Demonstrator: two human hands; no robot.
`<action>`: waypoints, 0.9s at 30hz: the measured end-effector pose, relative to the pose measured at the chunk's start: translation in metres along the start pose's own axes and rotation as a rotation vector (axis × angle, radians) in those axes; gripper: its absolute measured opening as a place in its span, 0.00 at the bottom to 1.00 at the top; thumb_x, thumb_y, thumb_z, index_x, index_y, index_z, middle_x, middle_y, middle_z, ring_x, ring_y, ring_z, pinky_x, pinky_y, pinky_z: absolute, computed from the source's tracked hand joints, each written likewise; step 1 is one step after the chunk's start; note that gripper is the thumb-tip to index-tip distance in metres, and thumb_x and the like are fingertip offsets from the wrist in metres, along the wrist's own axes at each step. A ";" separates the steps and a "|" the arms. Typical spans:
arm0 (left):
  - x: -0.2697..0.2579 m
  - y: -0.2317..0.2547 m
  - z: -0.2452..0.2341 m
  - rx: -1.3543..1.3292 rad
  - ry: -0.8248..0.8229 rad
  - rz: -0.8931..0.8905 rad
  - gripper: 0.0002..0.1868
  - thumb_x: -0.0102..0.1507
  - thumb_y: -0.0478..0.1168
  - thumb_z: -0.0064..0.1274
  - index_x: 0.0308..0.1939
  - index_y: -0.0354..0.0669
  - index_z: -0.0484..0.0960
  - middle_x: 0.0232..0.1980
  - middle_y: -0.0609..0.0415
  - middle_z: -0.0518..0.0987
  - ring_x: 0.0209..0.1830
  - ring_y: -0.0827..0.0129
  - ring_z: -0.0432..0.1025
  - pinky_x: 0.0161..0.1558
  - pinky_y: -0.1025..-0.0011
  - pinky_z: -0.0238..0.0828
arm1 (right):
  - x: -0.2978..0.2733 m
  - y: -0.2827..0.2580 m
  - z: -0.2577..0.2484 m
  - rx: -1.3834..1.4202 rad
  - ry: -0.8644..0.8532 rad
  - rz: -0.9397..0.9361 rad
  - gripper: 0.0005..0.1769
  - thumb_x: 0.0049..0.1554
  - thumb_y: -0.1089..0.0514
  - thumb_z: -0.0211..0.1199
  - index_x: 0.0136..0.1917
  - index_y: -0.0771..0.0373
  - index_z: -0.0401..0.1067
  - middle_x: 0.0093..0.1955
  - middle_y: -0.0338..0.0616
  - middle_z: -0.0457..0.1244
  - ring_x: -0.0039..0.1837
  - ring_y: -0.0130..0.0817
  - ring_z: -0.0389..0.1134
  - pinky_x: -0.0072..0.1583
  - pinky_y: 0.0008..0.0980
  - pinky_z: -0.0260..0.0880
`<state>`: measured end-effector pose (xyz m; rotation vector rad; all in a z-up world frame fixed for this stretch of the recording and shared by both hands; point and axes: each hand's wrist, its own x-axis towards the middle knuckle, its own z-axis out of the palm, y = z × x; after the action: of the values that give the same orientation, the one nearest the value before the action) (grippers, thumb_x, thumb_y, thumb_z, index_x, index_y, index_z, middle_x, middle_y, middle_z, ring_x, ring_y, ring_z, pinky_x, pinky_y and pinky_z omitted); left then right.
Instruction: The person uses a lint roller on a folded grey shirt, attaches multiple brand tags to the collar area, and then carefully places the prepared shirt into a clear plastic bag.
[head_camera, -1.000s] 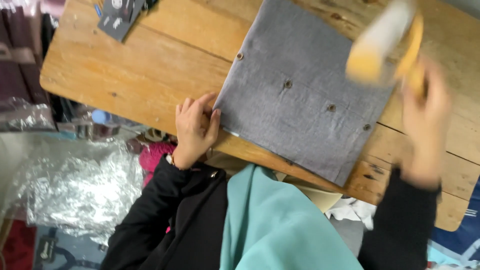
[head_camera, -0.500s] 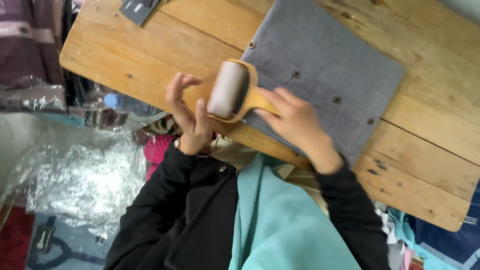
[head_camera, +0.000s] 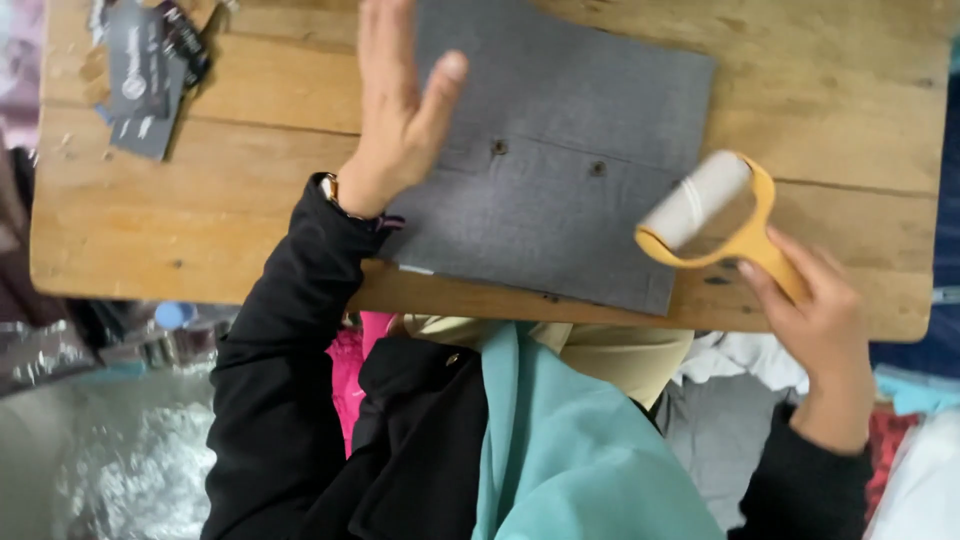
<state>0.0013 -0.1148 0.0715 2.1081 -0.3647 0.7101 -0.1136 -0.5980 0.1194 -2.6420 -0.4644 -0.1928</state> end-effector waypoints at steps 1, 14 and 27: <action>0.000 0.004 0.002 -0.018 -0.025 0.016 0.33 0.82 0.55 0.42 0.84 0.50 0.46 0.88 0.51 0.47 0.92 0.55 0.42 0.92 0.52 0.40 | 0.018 -0.006 0.012 -0.003 0.013 0.032 0.24 0.65 0.62 0.71 0.70 0.77 0.74 0.60 0.60 0.68 0.60 0.48 0.67 0.63 0.43 0.66; -0.018 -0.034 0.028 0.098 -0.009 0.040 0.55 0.70 0.72 0.33 0.85 0.44 0.27 0.88 0.49 0.25 0.89 0.53 0.13 0.87 0.39 0.11 | 0.273 -0.136 0.157 0.075 -0.057 -0.308 0.23 0.63 0.45 0.65 0.69 0.48 0.71 0.56 0.37 0.67 0.48 0.40 0.72 0.39 0.40 0.71; 0.009 -0.006 0.033 0.561 -0.577 0.180 0.40 0.72 0.68 0.34 0.78 0.45 0.65 0.81 0.48 0.60 0.81 0.41 0.49 0.71 0.32 0.44 | 0.047 0.078 0.027 -0.089 0.292 0.107 0.23 0.71 0.51 0.71 0.70 0.71 0.78 0.60 0.59 0.71 0.60 0.50 0.72 0.58 0.43 0.68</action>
<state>0.0231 -0.1377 0.0571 2.8365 -0.7425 0.2995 -0.0405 -0.6380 0.0730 -2.6560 -0.2210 -0.5672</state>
